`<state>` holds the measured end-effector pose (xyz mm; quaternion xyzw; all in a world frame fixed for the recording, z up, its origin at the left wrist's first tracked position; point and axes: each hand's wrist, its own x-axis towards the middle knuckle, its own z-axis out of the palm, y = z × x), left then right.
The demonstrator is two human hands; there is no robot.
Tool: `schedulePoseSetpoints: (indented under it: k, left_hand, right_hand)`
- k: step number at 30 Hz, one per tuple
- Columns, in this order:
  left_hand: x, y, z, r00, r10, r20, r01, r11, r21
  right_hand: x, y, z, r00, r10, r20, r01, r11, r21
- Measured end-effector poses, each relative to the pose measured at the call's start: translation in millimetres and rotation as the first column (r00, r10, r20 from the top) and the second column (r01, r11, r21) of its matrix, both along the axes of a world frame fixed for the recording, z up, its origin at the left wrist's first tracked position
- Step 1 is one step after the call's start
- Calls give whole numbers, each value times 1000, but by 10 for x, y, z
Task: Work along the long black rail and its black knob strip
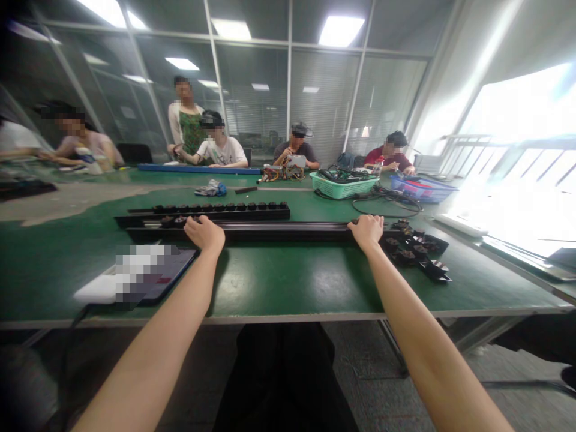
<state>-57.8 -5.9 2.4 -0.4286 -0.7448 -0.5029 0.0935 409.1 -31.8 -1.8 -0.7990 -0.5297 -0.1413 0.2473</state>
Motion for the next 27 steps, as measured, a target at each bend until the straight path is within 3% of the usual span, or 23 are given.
schedulePoseSetpoints:
  k: [10, 17, 21, 27]
  left_hand:
    - [-40, 20, -30, 1000, 2, 0, -2, 1000, 16]
    - [-19, 20, -22, 999, 16, -28, -17, 1000, -17]
    - [-2, 19, -21, 999, 17, -34, -17, 1000, -20]
    - [24, 20, -15, 1000, 3, -14, -2, 1000, 4]
  right_hand:
    - [190, -24, -12, 978, 154, 140, -149, 988, -49]
    - [349, 12, -117, 965, 261, 33, -263, 962, 70]
    - [358, 4, -208, 964, 266, -11, -260, 952, 158]
    - [380, 26, -242, 966, 257, -32, -247, 951, 186]
